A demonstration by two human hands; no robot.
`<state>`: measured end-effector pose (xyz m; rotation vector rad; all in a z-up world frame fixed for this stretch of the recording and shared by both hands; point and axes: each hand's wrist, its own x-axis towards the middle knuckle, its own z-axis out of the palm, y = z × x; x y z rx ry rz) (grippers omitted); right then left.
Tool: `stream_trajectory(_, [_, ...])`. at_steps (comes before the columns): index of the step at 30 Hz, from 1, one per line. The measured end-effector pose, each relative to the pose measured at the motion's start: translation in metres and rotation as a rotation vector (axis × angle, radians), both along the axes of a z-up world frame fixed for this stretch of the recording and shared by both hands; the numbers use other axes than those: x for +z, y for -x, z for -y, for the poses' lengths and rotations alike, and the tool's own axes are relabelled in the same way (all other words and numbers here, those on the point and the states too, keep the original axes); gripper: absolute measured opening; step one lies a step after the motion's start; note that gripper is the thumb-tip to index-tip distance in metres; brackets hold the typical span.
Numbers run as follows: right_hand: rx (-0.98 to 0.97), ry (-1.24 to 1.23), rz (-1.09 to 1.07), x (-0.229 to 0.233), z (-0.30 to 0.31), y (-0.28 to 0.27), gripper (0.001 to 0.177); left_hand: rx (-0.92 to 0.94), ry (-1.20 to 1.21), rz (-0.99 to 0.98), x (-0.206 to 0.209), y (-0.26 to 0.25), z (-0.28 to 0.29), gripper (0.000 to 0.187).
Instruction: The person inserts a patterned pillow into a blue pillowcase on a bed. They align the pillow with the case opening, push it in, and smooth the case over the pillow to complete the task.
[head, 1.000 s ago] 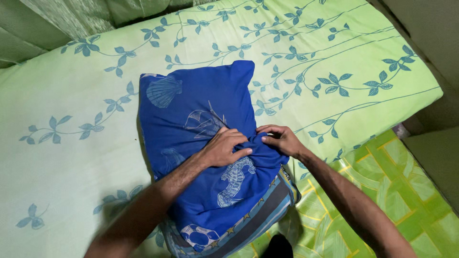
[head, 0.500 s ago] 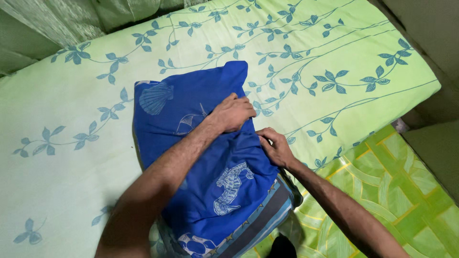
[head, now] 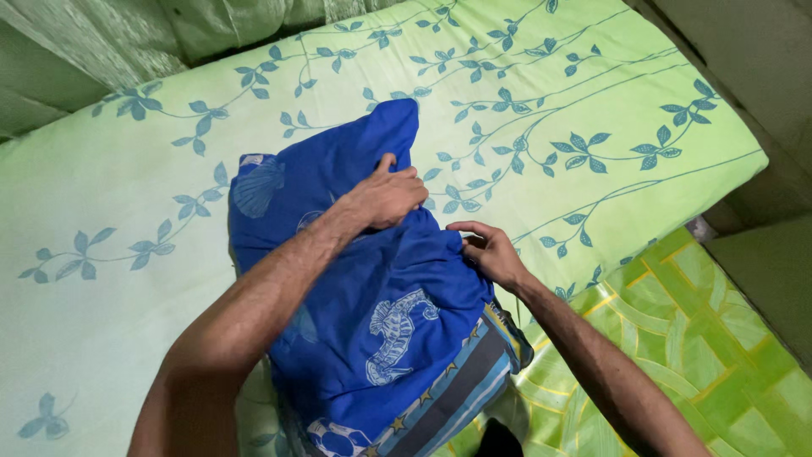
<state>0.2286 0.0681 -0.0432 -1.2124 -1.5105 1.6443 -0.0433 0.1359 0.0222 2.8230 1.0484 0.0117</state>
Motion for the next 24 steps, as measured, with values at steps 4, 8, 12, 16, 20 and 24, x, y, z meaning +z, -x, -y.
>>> stream_trajectory(4, [0.191, -0.241, 0.154, 0.048, -0.012, 0.03, 0.048, 0.003, -0.146, 0.223, 0.034, 0.05, 0.02, 0.008])
stream_trajectory(8, [0.301, -0.548, 0.216, 0.074, -0.021, 0.064, 0.044, 0.099, -0.142, 0.371, 0.066, 0.1, 0.049, 0.008])
stream_trajectory(12, [0.241, -0.825, 0.09, 0.07, -0.023, 0.109, 0.03, 0.166, -0.193, 0.407, 0.085, 0.13, 0.073, 0.01])
stream_trajectory(16, [0.021, -0.452, -0.124, 0.055, -0.007, 0.139, 0.016, 0.256, -0.219, 0.351, 0.093, 0.15, 0.087, 0.01])
stream_trajectory(20, [-0.127, -0.439, -0.32, 0.038, 0.018, 0.15, 0.01, 0.253, -0.222, 0.405, 0.094, 0.145, 0.092, 0.009])
stream_trajectory(24, [-0.323, -0.617, -0.097, 0.025, 0.024, 0.157, 0.012, 0.305, -0.259, 0.573, 0.1, 0.121, 0.104, 0.014])
